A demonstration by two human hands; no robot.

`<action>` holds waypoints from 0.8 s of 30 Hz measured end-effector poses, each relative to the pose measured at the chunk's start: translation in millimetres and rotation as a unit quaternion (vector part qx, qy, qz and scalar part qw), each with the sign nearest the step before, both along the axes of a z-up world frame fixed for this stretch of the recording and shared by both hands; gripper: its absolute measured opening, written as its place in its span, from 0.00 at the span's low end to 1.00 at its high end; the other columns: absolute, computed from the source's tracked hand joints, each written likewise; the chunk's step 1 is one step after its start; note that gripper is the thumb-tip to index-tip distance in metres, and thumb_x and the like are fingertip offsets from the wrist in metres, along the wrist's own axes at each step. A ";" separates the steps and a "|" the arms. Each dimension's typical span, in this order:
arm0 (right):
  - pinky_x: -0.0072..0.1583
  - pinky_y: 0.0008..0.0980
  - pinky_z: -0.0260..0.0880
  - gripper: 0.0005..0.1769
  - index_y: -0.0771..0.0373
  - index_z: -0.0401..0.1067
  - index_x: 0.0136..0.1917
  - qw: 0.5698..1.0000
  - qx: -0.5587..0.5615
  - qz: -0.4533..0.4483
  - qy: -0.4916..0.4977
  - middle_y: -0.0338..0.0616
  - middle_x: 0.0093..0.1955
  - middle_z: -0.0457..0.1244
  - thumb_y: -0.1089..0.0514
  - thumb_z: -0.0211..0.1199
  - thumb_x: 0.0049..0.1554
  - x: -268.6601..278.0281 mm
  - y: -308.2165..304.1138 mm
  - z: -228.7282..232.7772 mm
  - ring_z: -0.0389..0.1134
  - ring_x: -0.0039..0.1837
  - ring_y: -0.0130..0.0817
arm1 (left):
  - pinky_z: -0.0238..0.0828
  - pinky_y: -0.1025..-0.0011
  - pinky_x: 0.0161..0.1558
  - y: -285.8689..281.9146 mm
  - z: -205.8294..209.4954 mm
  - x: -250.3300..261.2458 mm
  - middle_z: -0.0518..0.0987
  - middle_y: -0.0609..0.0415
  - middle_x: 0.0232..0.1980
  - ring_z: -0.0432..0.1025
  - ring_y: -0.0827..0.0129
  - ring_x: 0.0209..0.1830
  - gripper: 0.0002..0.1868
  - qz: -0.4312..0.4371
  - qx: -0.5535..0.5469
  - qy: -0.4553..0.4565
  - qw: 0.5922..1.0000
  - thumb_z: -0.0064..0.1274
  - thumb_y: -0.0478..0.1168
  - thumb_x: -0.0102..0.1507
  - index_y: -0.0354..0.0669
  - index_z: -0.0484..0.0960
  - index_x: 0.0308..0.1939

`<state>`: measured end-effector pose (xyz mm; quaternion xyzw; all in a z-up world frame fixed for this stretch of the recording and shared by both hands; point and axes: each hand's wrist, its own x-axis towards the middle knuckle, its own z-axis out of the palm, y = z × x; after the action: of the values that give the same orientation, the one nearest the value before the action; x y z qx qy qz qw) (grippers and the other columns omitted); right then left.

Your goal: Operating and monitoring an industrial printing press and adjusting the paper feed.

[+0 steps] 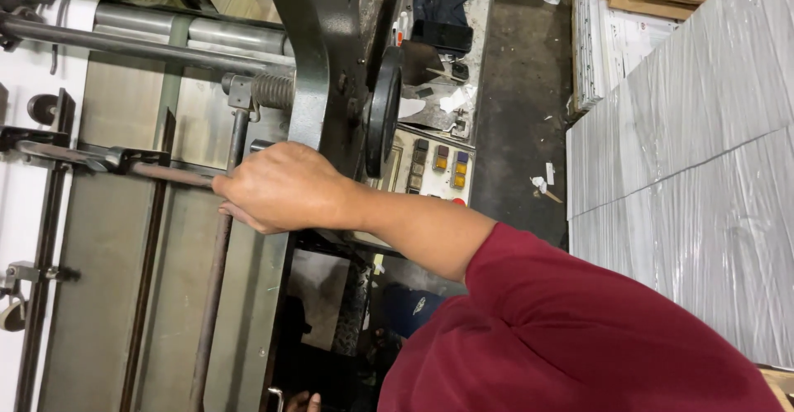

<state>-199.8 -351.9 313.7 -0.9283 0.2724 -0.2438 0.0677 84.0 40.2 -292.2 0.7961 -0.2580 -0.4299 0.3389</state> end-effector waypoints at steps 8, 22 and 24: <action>0.35 0.48 0.71 0.16 0.62 0.73 0.40 1.000 -0.013 0.002 -0.003 0.48 0.28 0.66 0.47 0.65 0.58 -1.3 1.3 2.2 0.72 0.34 0.50 | 0.80 0.55 0.41 23.9 0.6 -14.5 0.85 0.38 0.37 0.81 0.54 0.36 0.22 0.032 -0.068 -0.042 0.996 0.65 0.44 0.58 0.35 0.79 0.51; 0.35 0.46 0.71 0.16 0.64 0.73 0.42 1.000 -0.012 0.002 -0.012 0.47 0.28 0.66 0.47 0.65 0.57 -2.8 0.1 -1.8 0.72 0.33 0.47 | 0.80 0.52 0.44 17.5 16.3 -3.5 0.85 0.37 0.42 0.81 0.52 0.40 0.35 -0.025 0.088 -0.121 0.989 0.64 0.55 0.58 0.33 0.79 0.61; 0.34 0.47 0.71 0.16 0.64 0.74 0.42 1.000 -0.013 0.006 -0.014 0.47 0.28 0.66 0.48 0.65 0.57 -3.4 0.1 -1.7 0.72 0.34 0.47 | 0.80 0.51 0.45 13.8 15.5 -2.3 0.85 0.35 0.43 0.81 0.50 0.41 0.36 0.004 0.090 -0.102 0.991 0.65 0.55 0.58 0.32 0.78 0.61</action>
<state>-203.2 -351.8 311.9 -0.9271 0.2629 -0.2601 0.0608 81.8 54.0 -276.7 0.8641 -0.2481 -0.3667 0.2395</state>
